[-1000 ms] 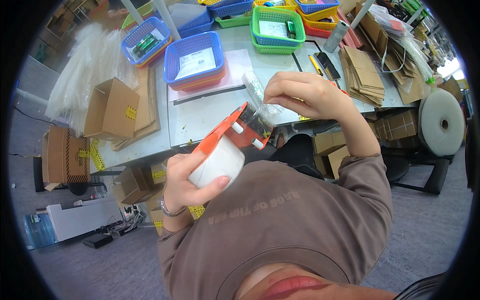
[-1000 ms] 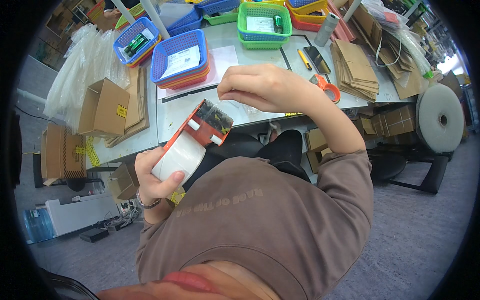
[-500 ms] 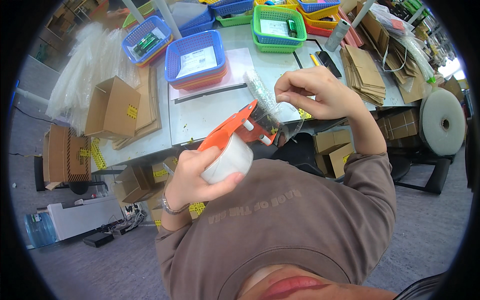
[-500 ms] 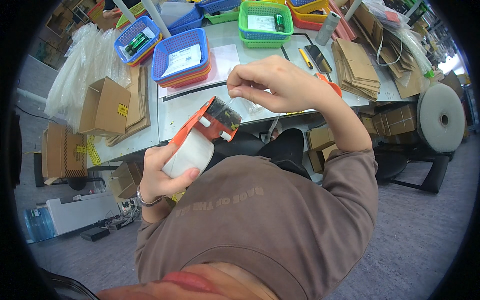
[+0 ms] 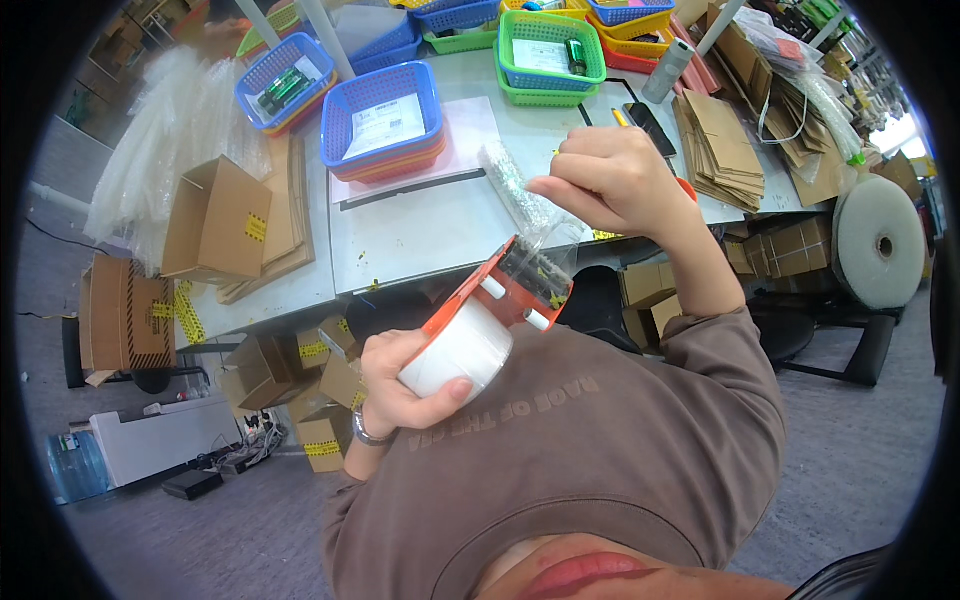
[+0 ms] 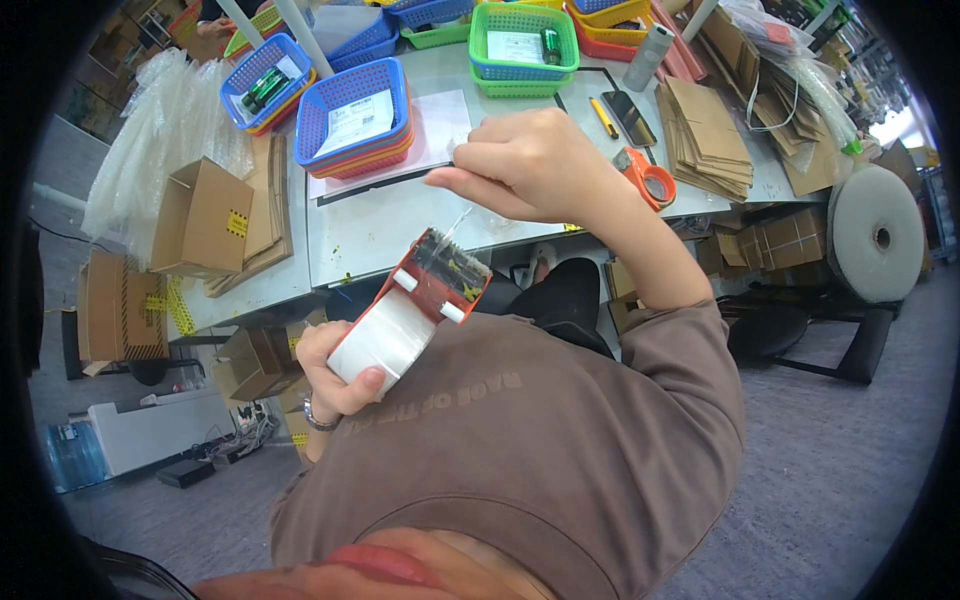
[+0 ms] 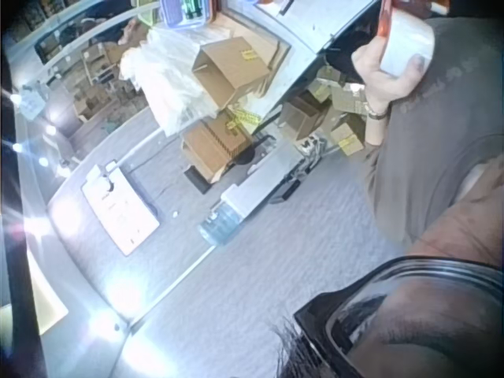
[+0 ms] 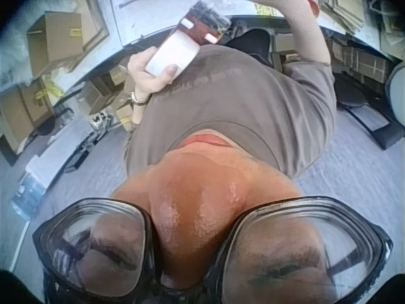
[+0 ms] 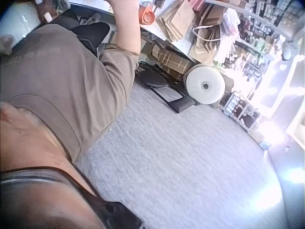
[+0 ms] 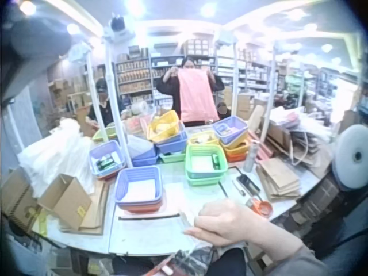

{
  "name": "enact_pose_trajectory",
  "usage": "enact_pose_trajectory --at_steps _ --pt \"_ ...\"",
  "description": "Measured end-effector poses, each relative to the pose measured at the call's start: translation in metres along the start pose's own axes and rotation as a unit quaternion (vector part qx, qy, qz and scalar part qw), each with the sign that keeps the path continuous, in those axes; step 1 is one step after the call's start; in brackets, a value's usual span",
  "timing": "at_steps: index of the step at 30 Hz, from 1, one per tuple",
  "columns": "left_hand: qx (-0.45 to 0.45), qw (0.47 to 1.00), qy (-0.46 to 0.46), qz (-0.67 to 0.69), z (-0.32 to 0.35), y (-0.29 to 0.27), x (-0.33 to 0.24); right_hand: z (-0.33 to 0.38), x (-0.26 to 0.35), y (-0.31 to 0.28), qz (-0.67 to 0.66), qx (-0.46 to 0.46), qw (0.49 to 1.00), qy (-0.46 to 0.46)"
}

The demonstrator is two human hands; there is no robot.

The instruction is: The person wraps a small item in bubble wrap, places it into a cardboard box, seals the box with tape, and affixes a shipping label. The person then moves the completed package aside and prepares to process the next item.

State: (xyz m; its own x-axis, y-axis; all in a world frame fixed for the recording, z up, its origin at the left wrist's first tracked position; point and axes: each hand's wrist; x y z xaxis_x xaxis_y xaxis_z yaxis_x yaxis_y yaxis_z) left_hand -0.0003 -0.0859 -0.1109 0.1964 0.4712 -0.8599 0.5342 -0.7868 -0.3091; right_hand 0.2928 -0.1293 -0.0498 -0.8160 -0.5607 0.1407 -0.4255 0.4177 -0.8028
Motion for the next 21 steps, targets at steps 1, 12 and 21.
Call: enact_pose_trajectory --at_steps 1,12,21 --pt "-0.016 0.999 0.048 -0.019 -0.001 0.003 0.0 -0.001 0.001 0.0 0.0 -0.009 1.0 0.01" --pt "-0.132 0.967 -0.184 0.12 0.024 0.036 0.008 0.061 0.019 0.165 -0.703 -0.067 0.636 0.309" --pt "-0.189 0.926 -0.249 0.211 0.017 0.047 0.011 0.089 0.026 0.209 -0.746 -0.077 0.556 0.359"
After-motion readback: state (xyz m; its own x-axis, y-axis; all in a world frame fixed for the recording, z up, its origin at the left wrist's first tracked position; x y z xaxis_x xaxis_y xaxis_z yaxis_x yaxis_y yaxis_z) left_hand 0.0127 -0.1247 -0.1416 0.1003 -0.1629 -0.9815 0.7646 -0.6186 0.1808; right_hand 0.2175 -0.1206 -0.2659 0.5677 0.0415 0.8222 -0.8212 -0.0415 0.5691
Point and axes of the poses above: each hand's wrist, its own z-axis away from the middle knuckle, its own y-axis out of the palm, x = y × z, and after that the axes turned 7 degrees about x, right-handed
